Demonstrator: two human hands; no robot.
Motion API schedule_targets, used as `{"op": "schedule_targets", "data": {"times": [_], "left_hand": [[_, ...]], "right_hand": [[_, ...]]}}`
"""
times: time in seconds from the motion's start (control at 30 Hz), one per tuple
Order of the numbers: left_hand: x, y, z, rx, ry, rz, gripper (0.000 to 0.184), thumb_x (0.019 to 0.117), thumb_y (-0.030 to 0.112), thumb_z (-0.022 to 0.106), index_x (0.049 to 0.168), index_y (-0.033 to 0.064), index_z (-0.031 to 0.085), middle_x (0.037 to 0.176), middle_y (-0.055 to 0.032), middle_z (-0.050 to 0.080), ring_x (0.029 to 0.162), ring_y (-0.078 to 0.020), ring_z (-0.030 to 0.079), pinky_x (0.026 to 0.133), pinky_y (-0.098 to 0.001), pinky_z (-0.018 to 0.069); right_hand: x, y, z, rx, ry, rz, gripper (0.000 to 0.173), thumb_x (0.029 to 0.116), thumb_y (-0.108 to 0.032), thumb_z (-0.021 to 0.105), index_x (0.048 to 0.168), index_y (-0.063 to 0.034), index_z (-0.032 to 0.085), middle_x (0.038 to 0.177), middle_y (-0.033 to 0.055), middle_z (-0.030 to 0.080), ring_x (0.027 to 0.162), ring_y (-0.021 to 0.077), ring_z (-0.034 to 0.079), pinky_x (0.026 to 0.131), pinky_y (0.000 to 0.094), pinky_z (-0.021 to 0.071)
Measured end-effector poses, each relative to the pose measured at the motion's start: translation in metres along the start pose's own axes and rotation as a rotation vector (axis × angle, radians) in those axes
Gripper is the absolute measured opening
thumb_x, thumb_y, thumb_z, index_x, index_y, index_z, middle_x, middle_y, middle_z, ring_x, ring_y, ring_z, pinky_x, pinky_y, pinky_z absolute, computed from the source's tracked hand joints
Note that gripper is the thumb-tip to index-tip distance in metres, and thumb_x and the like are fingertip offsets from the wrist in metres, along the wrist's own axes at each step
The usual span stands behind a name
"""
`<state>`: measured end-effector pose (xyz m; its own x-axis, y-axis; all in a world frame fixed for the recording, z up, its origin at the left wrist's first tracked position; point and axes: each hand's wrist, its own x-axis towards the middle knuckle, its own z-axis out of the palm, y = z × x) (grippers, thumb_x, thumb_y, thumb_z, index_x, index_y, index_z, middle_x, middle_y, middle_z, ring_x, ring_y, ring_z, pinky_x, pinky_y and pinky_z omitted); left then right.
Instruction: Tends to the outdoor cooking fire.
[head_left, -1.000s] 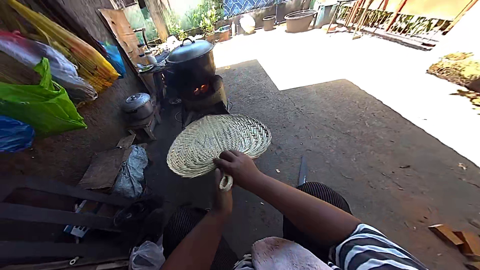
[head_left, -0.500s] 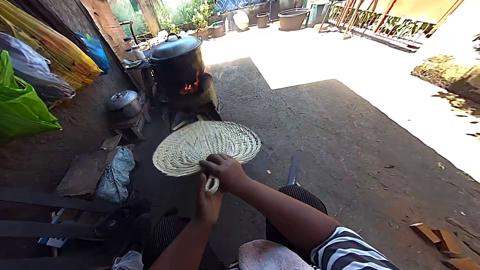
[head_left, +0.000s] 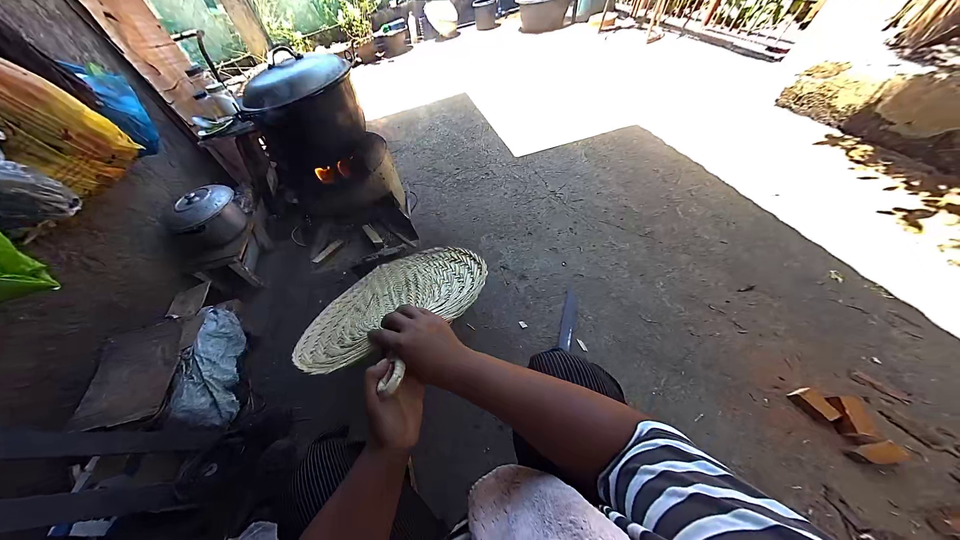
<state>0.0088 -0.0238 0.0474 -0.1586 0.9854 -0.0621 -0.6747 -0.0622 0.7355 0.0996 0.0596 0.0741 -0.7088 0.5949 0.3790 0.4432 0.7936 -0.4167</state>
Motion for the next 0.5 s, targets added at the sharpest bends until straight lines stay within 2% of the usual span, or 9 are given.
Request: {"op": "schedule_targets", "data": {"times": [0.07, 0.13, 0.23, 0.27, 0.3, 0.37, 0.4, 0.43, 0.5], "left_hand": [[-0.003, -0.002, 0.000, 0.004, -0.018, 0.105, 0.026, 0.0919, 0.027, 0.049, 0.105, 0.0080, 0.062, 0.096, -0.0051, 0.072, 0.094, -0.0144, 0.070, 0.086, -0.0355, 0.0588], [-0.002, -0.004, 0.000, 0.018, -0.013, 0.097, 0.029, 0.0900, 0.025, 0.051, 0.113, 0.0078, 0.057, 0.099, -0.0040, 0.070, 0.096, -0.0131, 0.069, 0.086, -0.0342, 0.0584], [0.004, -0.007, 0.006, 0.014, 0.070, -0.054, 0.033, 0.0976, 0.025, 0.030, 0.114, 0.0077, 0.052, 0.103, -0.0087, 0.067, 0.096, -0.0199, 0.067, 0.084, -0.0411, 0.0563], [0.004, -0.008, 0.008, 0.021, 0.073, -0.057, 0.033, 0.0990, 0.025, 0.027, 0.112, 0.0079, 0.053, 0.102, -0.0085, 0.067, 0.096, -0.0197, 0.067, 0.084, -0.0407, 0.0562], [0.002, -0.010, 0.008, 0.027, 0.054, -0.021, 0.032, 0.0983, 0.025, 0.030, 0.110, 0.0078, 0.054, 0.100, -0.0076, 0.068, 0.095, -0.0183, 0.068, 0.085, -0.0390, 0.0567], [0.001, -0.013, 0.005, 0.004, -0.011, 0.065, 0.030, 0.0923, 0.027, 0.050, 0.111, 0.0057, 0.058, 0.100, -0.0072, 0.070, 0.095, -0.0161, 0.070, 0.086, -0.0358, 0.0585], [0.001, -0.013, 0.004, -0.003, -0.039, 0.063, 0.033, 0.0901, 0.029, 0.055, 0.113, 0.0054, 0.057, 0.101, -0.0072, 0.070, 0.096, -0.0160, 0.069, 0.087, -0.0357, 0.0583], [0.003, -0.012, 0.004, -0.008, -0.049, 0.029, 0.034, 0.0904, 0.030, 0.054, 0.115, 0.0054, 0.056, 0.103, -0.0082, 0.070, 0.098, -0.0173, 0.069, 0.087, -0.0371, 0.0579], [0.005, -0.012, 0.007, -0.001, 0.001, -0.069, 0.034, 0.0967, 0.028, 0.036, 0.112, 0.0062, 0.056, 0.102, -0.0107, 0.070, 0.095, -0.0211, 0.069, 0.084, -0.0406, 0.0571]], "right_hand": [[-0.004, 0.001, 0.010, -0.027, 0.281, -0.122, 0.030, 0.0970, -0.002, 0.059, 0.120, -0.0119, 0.076, 0.114, 0.0153, 0.073, 0.112, 0.0347, 0.068, 0.091, 0.0491, 0.0566], [-0.004, 0.006, 0.017, -0.026, 0.380, -0.163, 0.031, 0.0967, -0.004, 0.060, 0.122, -0.0136, 0.076, 0.115, 0.0144, 0.074, 0.112, 0.0334, 0.070, 0.095, 0.0477, 0.0569], [-0.005, 0.017, 0.013, 0.035, 0.077, -0.027, 0.037, 0.0991, -0.002, 0.055, 0.132, -0.0116, 0.069, 0.125, 0.0188, 0.068, 0.119, 0.0373, 0.064, 0.101, 0.0528, 0.0505], [-0.006, 0.018, 0.012, 0.028, 0.048, -0.017, 0.037, 0.0989, -0.002, 0.054, 0.132, -0.0109, 0.069, 0.124, 0.0191, 0.068, 0.119, 0.0377, 0.064, 0.100, 0.0535, 0.0505], [-0.008, 0.018, 0.012, 0.000, 0.114, -0.050, 0.034, 0.0984, -0.002, 0.055, 0.128, -0.0106, 0.071, 0.121, 0.0178, 0.070, 0.116, 0.0364, 0.066, 0.097, 0.0523, 0.0529], [-0.010, 0.017, 0.012, -0.058, 0.322, -0.151, 0.030, 0.0954, -0.002, 0.060, 0.120, -0.0110, 0.075, 0.114, 0.0150, 0.074, 0.109, 0.0335, 0.070, 0.092, 0.0482, 0.0572], [-0.009, 0.017, 0.011, -0.072, 0.360, -0.167, 0.029, 0.0948, -0.002, 0.060, 0.118, -0.0109, 0.076, 0.112, 0.0146, 0.074, 0.107, 0.0329, 0.071, 0.091, 0.0474, 0.0578], [-0.010, 0.018, 0.008, -0.068, 0.312, -0.141, 0.029, 0.0955, -0.002, 0.060, 0.118, -0.0100, 0.076, 0.111, 0.0151, 0.074, 0.107, 0.0333, 0.071, 0.092, 0.0481, 0.0575], [-0.010, 0.019, -0.001, -0.018, 0.034, -0.016, 0.030, 0.0991, -0.001, 0.054, 0.123, -0.0056, 0.071, 0.116, 0.0194, 0.070, 0.112, 0.0373, 0.067, 0.097, 0.0533, 0.0521]]}}
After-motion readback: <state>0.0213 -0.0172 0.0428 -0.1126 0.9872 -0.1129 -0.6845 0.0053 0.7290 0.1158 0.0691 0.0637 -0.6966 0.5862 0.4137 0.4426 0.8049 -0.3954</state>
